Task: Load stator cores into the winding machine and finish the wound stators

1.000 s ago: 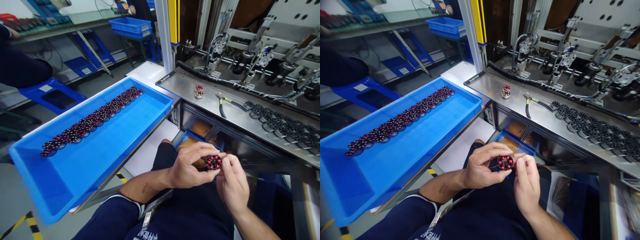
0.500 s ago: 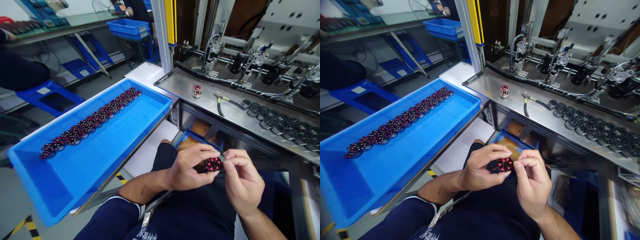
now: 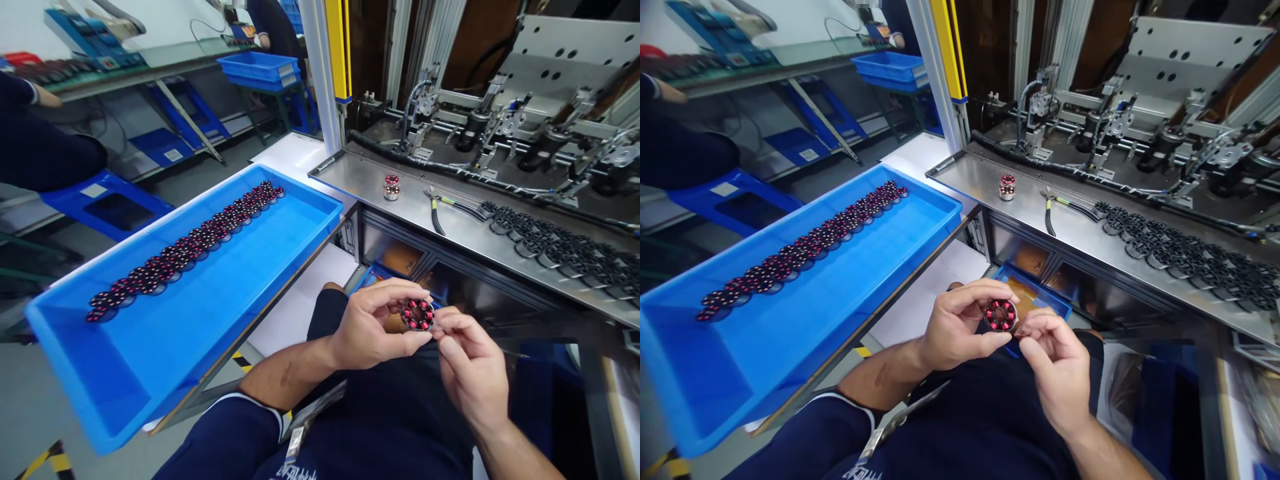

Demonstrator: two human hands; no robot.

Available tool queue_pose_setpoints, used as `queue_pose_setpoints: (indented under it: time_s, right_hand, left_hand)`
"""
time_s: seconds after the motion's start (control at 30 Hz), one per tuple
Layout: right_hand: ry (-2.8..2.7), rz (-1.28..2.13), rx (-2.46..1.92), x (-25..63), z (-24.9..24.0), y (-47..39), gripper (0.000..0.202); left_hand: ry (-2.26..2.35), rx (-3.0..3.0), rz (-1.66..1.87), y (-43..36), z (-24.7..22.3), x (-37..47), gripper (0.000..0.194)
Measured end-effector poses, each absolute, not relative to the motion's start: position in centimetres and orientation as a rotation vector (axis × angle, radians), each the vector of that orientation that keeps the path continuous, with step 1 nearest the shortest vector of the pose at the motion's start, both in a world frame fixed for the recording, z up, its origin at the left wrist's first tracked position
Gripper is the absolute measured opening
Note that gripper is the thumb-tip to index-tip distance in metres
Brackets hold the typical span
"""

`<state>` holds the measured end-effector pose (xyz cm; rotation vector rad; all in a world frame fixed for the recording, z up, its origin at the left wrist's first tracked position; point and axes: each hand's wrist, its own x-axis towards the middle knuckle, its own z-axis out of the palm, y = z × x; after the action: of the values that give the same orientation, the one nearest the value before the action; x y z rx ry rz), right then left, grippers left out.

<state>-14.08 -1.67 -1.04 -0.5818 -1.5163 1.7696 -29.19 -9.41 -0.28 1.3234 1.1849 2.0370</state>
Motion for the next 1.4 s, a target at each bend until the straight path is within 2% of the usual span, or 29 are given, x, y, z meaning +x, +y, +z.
queue_pose_setpoints:
  time_s: [0.03, 0.13, 0.27, 0.33, 0.4, 0.53, 0.8, 1.03, 1.27, 1.4]
  right_hand:
    - [-1.526, 1.733, -0.579, -13.9, -1.0, -1.7, 0.002]
    - [-1.505, 1.617, -0.569, -13.6, -0.7, -1.7, 0.011]
    - [-1.536, 1.684, -0.479, -13.5, -0.6, -1.9, 0.003]
    - [-1.580, 1.690, -0.444, -13.6, -0.6, -2.1, 0.009]
    - [-1.601, 1.603, -0.467, -13.7, -0.7, -2.2, 0.002]
    - [-1.623, 1.437, -0.517, -13.5, -0.4, -2.1, 0.012]
    - [-1.608, 1.550, -0.477, -13.6, 0.1, -1.9, 0.011]
    - [-1.770, 1.329, -0.416, -12.7, 0.1, -1.7, 0.010]
    - [-1.957, 0.980, -0.161, -13.2, 0.7, -0.2, 0.039]
    - [-1.953, 0.880, -0.111, -13.7, 1.0, -0.2, 0.034]
  left_hand:
    - [1.187, 1.331, 2.035, -9.4, -0.2, -29.2, 0.044]
    - [1.220, 1.378, 2.025, -9.6, -0.1, -29.3, 0.045]
    - [1.273, 1.389, 2.004, -9.7, 0.2, -29.2, 0.043]
    - [1.280, 1.386, 1.984, -9.8, 0.3, -29.1, 0.043]
    - [1.286, 1.406, 1.977, -9.8, 0.3, -29.1, 0.043]
    - [1.331, 1.477, 1.975, -9.7, 0.3, -29.0, 0.045]
    - [1.381, 1.657, 1.986, -9.4, 0.7, -28.9, 0.044]
    - [1.267, 1.486, 2.026, -9.4, 0.7, -28.7, 0.048]
    - [1.064, 1.324, 1.955, -9.6, 0.3, -28.8, 0.048]
    - [1.112, 1.348, 1.934, -9.6, 0.5, -28.8, 0.047]
